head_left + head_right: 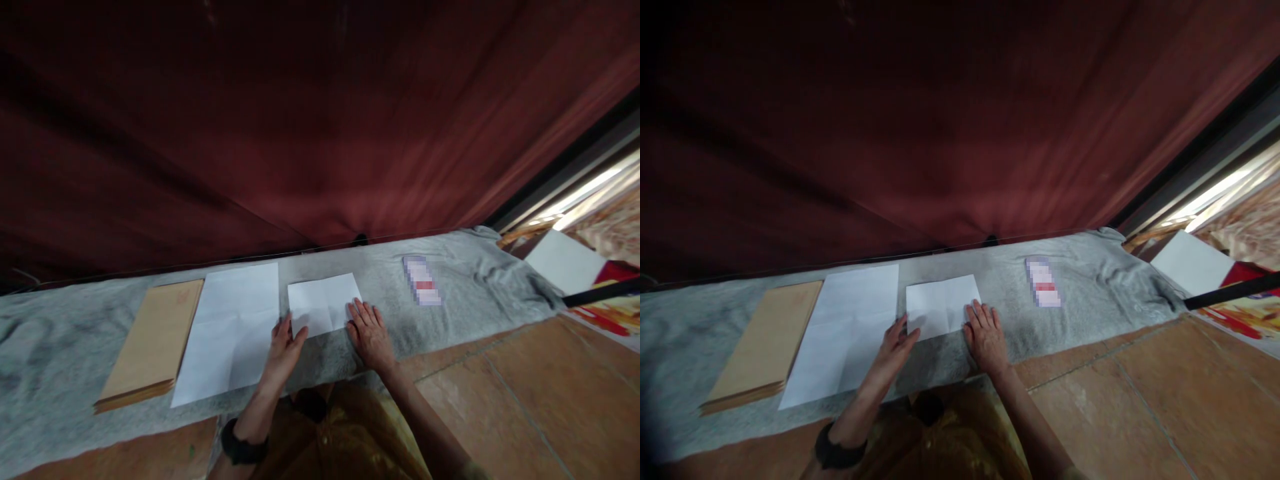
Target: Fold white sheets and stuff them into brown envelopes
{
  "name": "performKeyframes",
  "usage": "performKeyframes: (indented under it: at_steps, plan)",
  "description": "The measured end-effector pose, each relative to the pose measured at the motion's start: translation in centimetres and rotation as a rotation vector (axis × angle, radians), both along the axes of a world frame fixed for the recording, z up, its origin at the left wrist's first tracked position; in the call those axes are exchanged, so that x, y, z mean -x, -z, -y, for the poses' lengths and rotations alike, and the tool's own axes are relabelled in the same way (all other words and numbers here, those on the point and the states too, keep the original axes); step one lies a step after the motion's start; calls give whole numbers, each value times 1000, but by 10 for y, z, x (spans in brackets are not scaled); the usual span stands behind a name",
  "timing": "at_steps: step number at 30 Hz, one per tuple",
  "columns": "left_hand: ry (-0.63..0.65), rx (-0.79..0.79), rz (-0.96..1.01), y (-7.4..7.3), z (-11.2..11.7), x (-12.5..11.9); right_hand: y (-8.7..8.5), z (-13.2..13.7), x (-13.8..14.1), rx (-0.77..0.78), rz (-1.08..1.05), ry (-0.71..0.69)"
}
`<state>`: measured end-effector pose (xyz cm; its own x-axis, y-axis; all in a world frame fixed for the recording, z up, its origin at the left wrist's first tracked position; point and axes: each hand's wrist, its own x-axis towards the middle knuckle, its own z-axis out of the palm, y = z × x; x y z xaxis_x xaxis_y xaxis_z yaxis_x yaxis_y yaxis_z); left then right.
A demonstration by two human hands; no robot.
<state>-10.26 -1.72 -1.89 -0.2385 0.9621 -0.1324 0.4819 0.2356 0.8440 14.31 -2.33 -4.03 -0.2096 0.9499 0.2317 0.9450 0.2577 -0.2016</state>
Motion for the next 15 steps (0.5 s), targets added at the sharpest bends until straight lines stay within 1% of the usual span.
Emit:
performKeyframes:
  at_steps: [3, 5, 7, 10, 15]
  plan:
    - [-110, 175, 207, -14, -3, 2, 0, 0, 0, -1, -7, 3]
    - [-152, 233, 318, -23, -5, 1, -1, 0, 0, 2, -11, 6]
    - [-161, 276, 378, -28, -7, -1, -2, 0, 0, 7, -11, 8]
    - [-134, 303, 386, -29, -11, -4, -3, 1, 0, 16, -8, 6]
    - [-85, 284, 356, -22, -15, -6, -2, 0, -1, 11, -15, 4]
